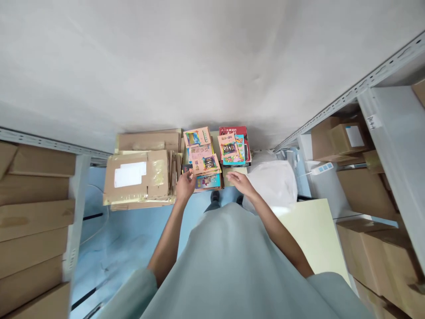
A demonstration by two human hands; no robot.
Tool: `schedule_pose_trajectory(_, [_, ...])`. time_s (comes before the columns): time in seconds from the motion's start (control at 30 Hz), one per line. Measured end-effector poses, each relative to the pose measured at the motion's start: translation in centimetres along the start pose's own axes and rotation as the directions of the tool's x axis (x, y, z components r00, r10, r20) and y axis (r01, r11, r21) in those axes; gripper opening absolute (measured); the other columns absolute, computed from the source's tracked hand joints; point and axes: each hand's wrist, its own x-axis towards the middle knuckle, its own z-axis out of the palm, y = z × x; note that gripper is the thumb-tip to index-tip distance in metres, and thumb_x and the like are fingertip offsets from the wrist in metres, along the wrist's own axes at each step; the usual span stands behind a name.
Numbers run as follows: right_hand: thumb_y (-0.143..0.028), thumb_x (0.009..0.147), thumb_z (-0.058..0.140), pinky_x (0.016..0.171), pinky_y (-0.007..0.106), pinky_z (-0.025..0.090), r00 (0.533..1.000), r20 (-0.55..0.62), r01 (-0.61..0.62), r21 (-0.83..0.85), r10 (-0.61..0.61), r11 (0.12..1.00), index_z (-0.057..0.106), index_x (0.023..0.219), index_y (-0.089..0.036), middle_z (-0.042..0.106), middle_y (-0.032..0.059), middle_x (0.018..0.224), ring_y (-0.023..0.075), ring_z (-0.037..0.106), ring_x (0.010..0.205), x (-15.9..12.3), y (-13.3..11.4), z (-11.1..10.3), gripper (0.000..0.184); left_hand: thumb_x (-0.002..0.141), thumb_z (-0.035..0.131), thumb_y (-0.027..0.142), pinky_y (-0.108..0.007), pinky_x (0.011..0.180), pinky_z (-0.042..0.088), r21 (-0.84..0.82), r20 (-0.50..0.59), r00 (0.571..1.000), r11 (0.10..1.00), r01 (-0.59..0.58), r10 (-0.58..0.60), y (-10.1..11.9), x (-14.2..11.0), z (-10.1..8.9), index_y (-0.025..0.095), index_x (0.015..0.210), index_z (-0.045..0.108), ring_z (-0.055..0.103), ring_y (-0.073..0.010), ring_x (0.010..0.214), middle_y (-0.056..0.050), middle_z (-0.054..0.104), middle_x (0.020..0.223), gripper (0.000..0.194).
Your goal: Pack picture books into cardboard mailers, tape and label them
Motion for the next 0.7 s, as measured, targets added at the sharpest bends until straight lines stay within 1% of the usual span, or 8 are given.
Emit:
schedule_pose_trajectory(0.07, [-0.041,0.092,0.086,0.122,0.047,0.054,0.999,-0.046,0.021,-0.079,-0.025,0.997,0.084,0.105,-0.027,0.086,0.0062,0.121,0.0318,0.078,0.127,2.5,-0.4,1.5,0.019,0.107,0.06,0.04,-0.041,0.105,0.059,0.079,0.06,0.998,0.997,0.012,-0.017,-0.1,1.7,-0.5,0.014,0.131,0.08,0.079,-0.0373,0.124,-0.021,0.083,0.134,0.04])
schedule_pose_trajectory(0.13, [-0.039,0.093,0.084,0.123,0.049,0.053,0.998,-0.06,0.026,-0.149,-0.035,0.988,0.083,0.102,-0.027,0.086,0.0056,0.12,0.0331,0.078,0.129,4.5,-0.7,2.9,0.015,0.107,0.061,0.04,-0.04,0.102,0.059,0.119,0.103,0.994,0.993,0.011,-0.024,-0.3,3.1,-0.7,0.015,0.128,0.082,0.079,-0.0386,0.126,-0.02,0.084,0.131,0.039])
schedule_pose_trajectory(0.27, [-0.039,0.096,0.078,0.119,0.048,0.056,0.998,-0.057,-0.008,-0.272,-0.008,0.962,0.079,0.093,-0.028,0.086,0.0035,0.11,0.0331,0.079,0.123,6.4,-0.9,5.0,0.011,0.103,0.067,0.046,-0.037,0.093,0.059,0.097,0.15,0.989,0.995,-0.035,0.02,-1.2,4.9,-0.8,0.018,0.125,0.085,0.081,-0.0374,0.12,-0.017,0.087,0.122,0.04])
schedule_pose_trajectory(0.33, [-0.038,0.097,0.073,0.116,0.047,0.057,0.997,-0.071,-0.019,-0.3,-0.003,0.954,0.078,0.09,-0.028,0.086,0.0032,0.108,0.0318,0.08,0.12,6.5,-0.7,5.5,0.014,0.101,0.07,0.047,-0.035,0.09,0.059,0.062,0.178,0.983,0.996,-0.059,0.047,-1.7,5.4,-0.8,0.02,0.123,0.086,0.082,-0.0357,0.115,-0.015,0.088,0.117,0.038])
schedule_pose_trajectory(0.4, [-0.037,0.097,0.072,0.115,0.046,0.057,0.994,-0.11,-0.022,-0.29,-0.011,0.957,0.079,0.088,-0.027,0.086,0.004,0.109,0.0305,0.08,0.119,6.3,-0.4,5.9,0.015,0.101,0.07,0.045,-0.035,0.089,0.059,0.015,0.207,0.976,0.997,-0.071,0.066,-2.2,5.7,-1.0,0.021,0.122,0.087,0.083,-0.0338,0.111,-0.013,0.089,0.116,0.036])
schedule_pose_trajectory(0.53, [-0.033,0.092,0.079,0.118,0.048,0.055,0.978,-0.209,-0.025,-0.233,-0.024,0.972,0.081,0.087,-0.027,0.086,0.0045,0.109,0.0308,0.078,0.12,5.5,0.1,6.5,0.007,0.1,0.071,0.04,-0.036,0.093,0.062,-0.11,0.212,0.972,0.991,-0.081,0.103,-3.2,5.8,-1.4,0.023,0.121,0.088,0.083,-0.0329,0.111,-0.011,0.089,0.117,0.032])
schedule_pose_trajectory(0.6, [-0.035,0.089,0.082,0.119,0.048,0.055,0.973,-0.227,-0.019,-0.193,-0.026,0.981,0.082,0.088,-0.028,0.087,0.0035,0.109,0.0319,0.077,0.121,4.8,0.3,7.0,0.008,0.1,0.072,0.04,-0.038,0.096,0.064,-0.218,0.203,0.971,0.973,-0.083,0.128,-3.7,5.7,-1.6,0.021,0.12,0.088,0.084,-0.0327,0.112,-0.011,0.089,0.118,0.032])
schedule_pose_trajectory(0.7, [-0.044,0.091,0.081,0.118,0.048,0.056,0.975,-0.218,-0.006,-0.148,-0.027,0.989,0.084,0.093,-0.028,0.087,0.0033,0.111,0.0329,0.077,0.122,3.5,0.5,7.7,0.017,0.1,0.072,0.048,-0.042,0.101,0.066,-0.429,0.186,0.963,0.898,-0.098,0.194,-4.0,5.7,-2.2,0.017,0.119,0.085,0.084,-0.032,0.113,-0.014,0.087,0.123,0.039])
